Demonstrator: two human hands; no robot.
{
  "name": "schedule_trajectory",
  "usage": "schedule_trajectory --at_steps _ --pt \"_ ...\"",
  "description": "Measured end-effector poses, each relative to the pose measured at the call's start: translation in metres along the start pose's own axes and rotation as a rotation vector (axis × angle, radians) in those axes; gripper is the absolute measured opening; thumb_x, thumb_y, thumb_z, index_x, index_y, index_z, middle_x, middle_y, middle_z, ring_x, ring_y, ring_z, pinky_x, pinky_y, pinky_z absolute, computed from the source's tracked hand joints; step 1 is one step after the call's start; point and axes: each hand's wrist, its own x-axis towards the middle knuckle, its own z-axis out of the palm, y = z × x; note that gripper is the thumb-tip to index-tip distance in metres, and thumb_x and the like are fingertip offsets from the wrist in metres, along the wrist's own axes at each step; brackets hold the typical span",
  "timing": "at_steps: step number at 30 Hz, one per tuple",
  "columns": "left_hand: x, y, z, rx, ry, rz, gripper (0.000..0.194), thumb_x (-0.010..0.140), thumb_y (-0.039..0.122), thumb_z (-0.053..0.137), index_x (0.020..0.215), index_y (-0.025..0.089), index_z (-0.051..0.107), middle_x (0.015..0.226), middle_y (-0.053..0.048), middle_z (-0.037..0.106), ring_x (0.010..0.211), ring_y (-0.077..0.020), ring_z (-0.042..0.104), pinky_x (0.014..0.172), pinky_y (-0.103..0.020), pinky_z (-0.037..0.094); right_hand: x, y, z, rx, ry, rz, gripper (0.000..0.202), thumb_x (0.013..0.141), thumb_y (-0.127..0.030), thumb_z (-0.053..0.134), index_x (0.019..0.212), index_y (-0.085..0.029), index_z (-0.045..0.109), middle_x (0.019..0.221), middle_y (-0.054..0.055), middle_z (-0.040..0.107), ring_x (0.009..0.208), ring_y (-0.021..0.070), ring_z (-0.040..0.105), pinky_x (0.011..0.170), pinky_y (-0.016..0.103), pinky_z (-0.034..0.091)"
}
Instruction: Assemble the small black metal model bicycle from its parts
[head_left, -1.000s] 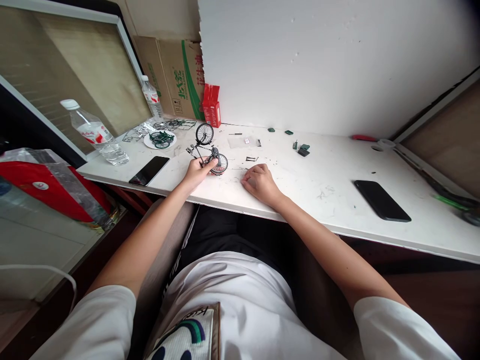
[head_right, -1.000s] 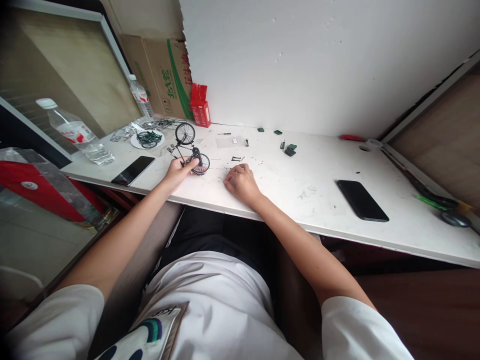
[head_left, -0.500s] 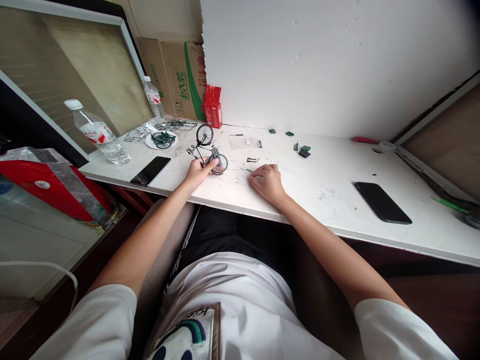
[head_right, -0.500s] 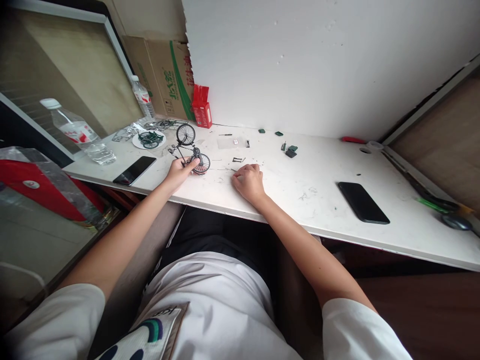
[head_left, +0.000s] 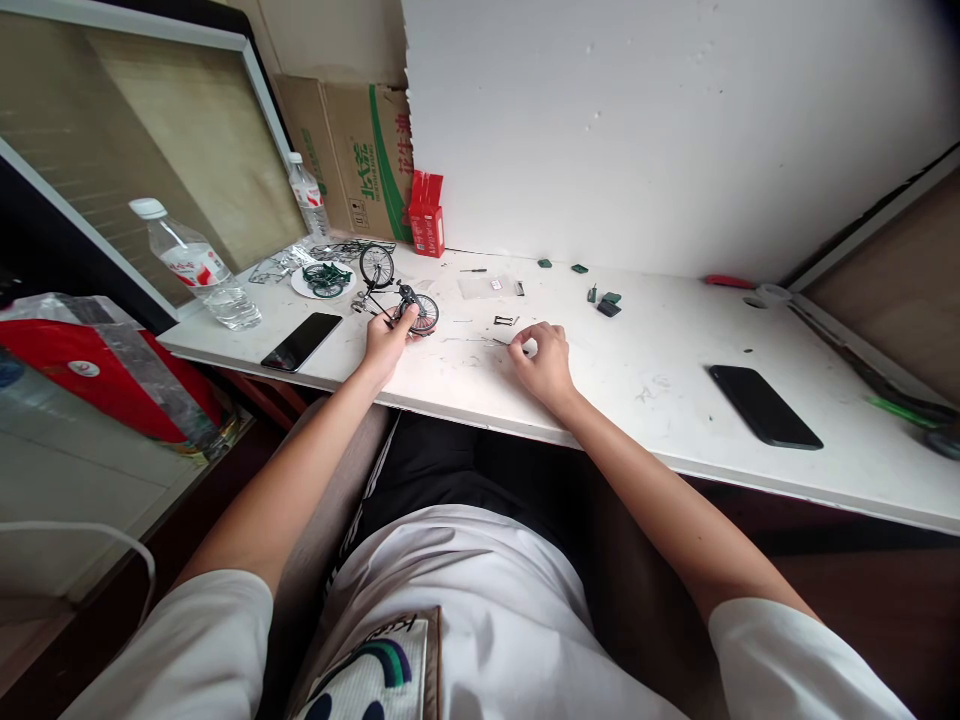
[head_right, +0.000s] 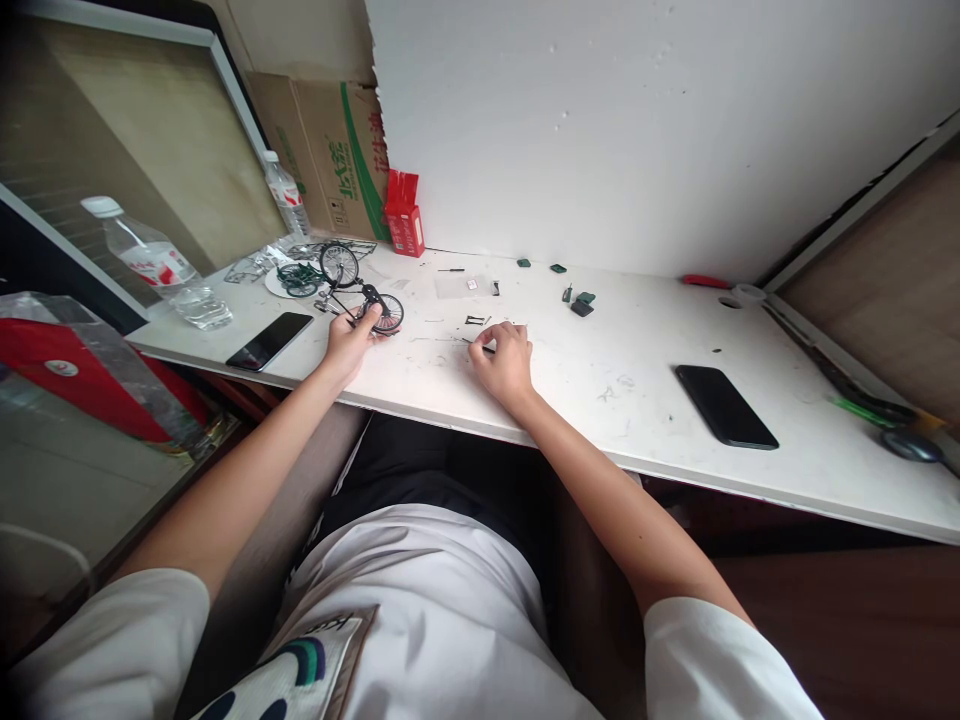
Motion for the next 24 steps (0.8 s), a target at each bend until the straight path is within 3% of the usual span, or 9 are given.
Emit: schedule_trajectory --at_steps 6,12,17,24 --pt "-0.002 0.002 0.002 -0.006 -0.01 -0.008 0.066 0.067 0.069 0.099 0.099 0.016 0.075 0.093 -0.011 0.084 0.091 -0.0261 0.083 0.081 -0.034 0.065 -0.002 -0.003 0.002 -0.012 -0.089 0.028 0.015 0.093 -0.028 0.062 0.078 -0.027 0.06 0.093 0.011 0.077 0.111 0.0406 0.061 0.093 0.058 0.054" --pt "-0.003 0.001 0.003 0.007 -0.079 -0.011 0.068 0.065 0.071 0.1 0.097 0.016 0.075 0.089 -0.009 0.082 0.084 -0.0257 0.083 0.081 -0.036 0.066 -0.003 -0.008 -0.001 -0.025 -0.145 0.03 0.013 0.094 -0.027 0.061 0.082 -0.026 0.063 0.097 0.011 0.078 0.113 0.0393 0.061 0.095 0.054 0.052" --pt "-0.002 -0.005 0.0 0.043 -0.159 0.01 0.068 0.07 0.071 0.097 0.104 0.015 0.076 0.096 -0.01 0.083 0.092 -0.0278 0.084 0.088 -0.041 0.069 -0.003 -0.013 -0.003 -0.013 -0.177 0.051 0.011 0.095 -0.027 0.06 0.084 -0.024 0.063 0.101 0.011 0.079 0.116 0.0394 0.059 0.099 0.052 0.051" --pt "-0.001 -0.006 0.0 0.09 -0.167 0.04 0.067 0.073 0.069 0.096 0.108 0.016 0.079 0.1 -0.012 0.085 0.093 -0.029 0.084 0.084 -0.039 0.069 -0.003 -0.013 -0.002 0.006 -0.191 0.028 0.012 0.096 -0.026 0.061 0.084 -0.024 0.063 0.102 0.012 0.079 0.117 0.0398 0.059 0.1 0.052 0.05"
